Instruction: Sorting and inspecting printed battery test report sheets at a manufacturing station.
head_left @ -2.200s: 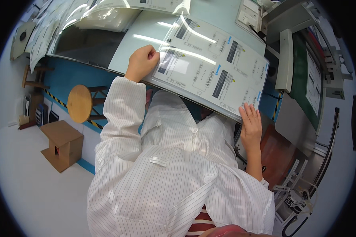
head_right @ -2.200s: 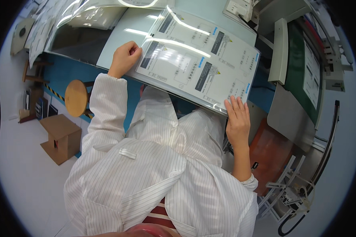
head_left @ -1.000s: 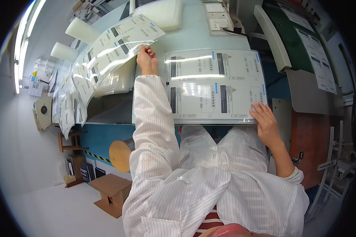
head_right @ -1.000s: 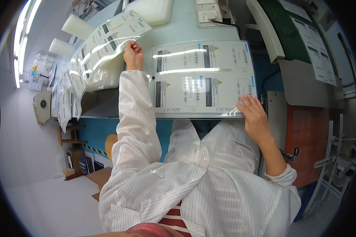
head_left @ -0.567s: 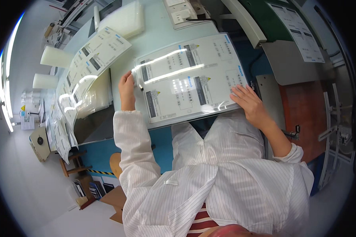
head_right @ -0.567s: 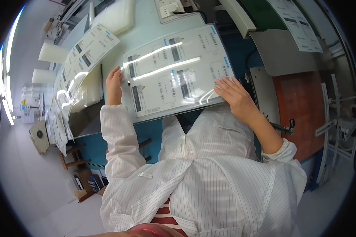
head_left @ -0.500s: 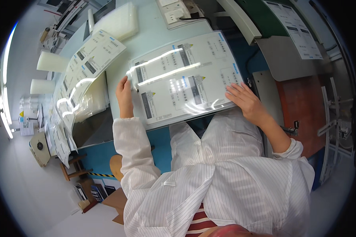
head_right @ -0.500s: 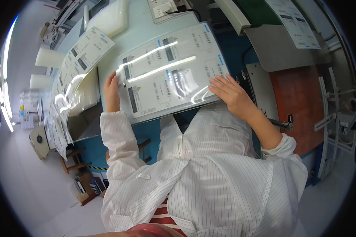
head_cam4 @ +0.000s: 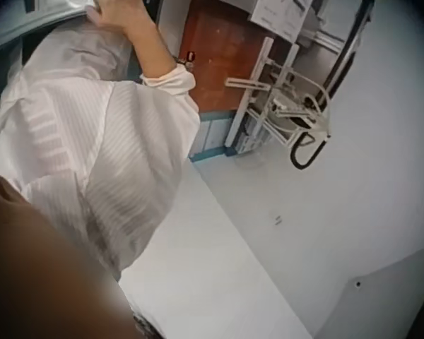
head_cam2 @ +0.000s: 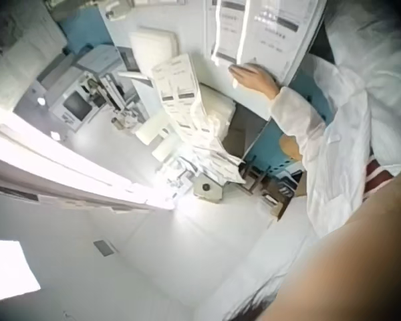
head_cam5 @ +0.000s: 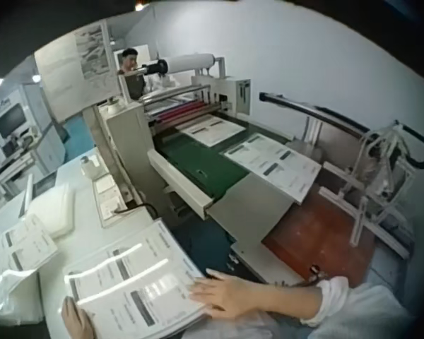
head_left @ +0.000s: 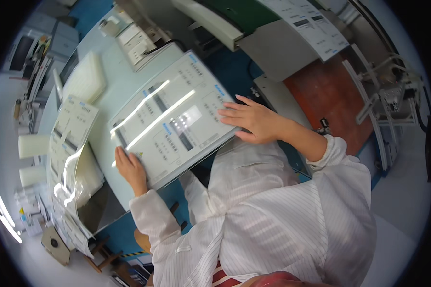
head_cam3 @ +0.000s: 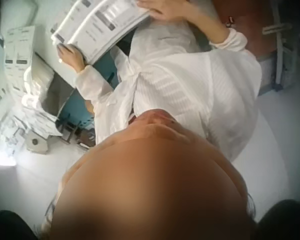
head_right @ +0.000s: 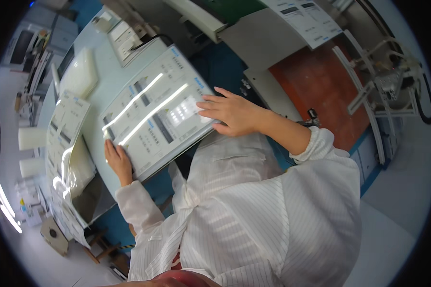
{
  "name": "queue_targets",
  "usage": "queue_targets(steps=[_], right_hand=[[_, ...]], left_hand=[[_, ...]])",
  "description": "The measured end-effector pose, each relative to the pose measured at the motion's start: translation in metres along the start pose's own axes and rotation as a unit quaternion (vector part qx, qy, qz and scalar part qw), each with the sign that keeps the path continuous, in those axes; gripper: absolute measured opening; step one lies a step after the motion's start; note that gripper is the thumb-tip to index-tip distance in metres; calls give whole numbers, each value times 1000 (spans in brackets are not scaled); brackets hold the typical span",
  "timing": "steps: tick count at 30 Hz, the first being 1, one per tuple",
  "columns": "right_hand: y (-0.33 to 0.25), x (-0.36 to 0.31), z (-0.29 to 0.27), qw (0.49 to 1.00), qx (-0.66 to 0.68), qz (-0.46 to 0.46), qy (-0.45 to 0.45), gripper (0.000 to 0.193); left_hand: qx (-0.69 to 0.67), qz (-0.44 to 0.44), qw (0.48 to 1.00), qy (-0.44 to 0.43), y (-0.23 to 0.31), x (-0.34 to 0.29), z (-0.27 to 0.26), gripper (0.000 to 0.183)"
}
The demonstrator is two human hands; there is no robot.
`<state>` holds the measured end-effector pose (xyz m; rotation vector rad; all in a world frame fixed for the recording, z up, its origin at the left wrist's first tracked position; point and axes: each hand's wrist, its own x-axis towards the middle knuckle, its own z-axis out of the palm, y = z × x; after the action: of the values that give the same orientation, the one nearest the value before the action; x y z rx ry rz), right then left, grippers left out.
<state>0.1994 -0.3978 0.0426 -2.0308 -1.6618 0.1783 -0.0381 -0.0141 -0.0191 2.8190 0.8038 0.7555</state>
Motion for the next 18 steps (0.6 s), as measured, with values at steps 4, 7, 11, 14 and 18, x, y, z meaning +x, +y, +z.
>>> queue_targets(steps=[4, 7, 11, 14, 18], right_hand=[[69, -18, -39, 970, -143, 183, 71, 49], [128, -48, -79, 837, -325, 434, 71, 58], [214, -105, -88, 770, -382, 507, 63, 60], [240, -118, -107, 780, -389, 487, 61, 51], [228, -101, -138, 807, -357, 471, -7, 23]], left_hand=[[-6, -1, 1000, -3, 6, 1, -2, 42], [-9, -25, 1000, -3, 11, 3, -8, 41], [0, -40, 999, 1, 16, 5, -4, 42], [7, -31, 999, 12, 16, 3, -6, 41], [-7, -12, 1000, 27, 17, 4, -7, 39]])
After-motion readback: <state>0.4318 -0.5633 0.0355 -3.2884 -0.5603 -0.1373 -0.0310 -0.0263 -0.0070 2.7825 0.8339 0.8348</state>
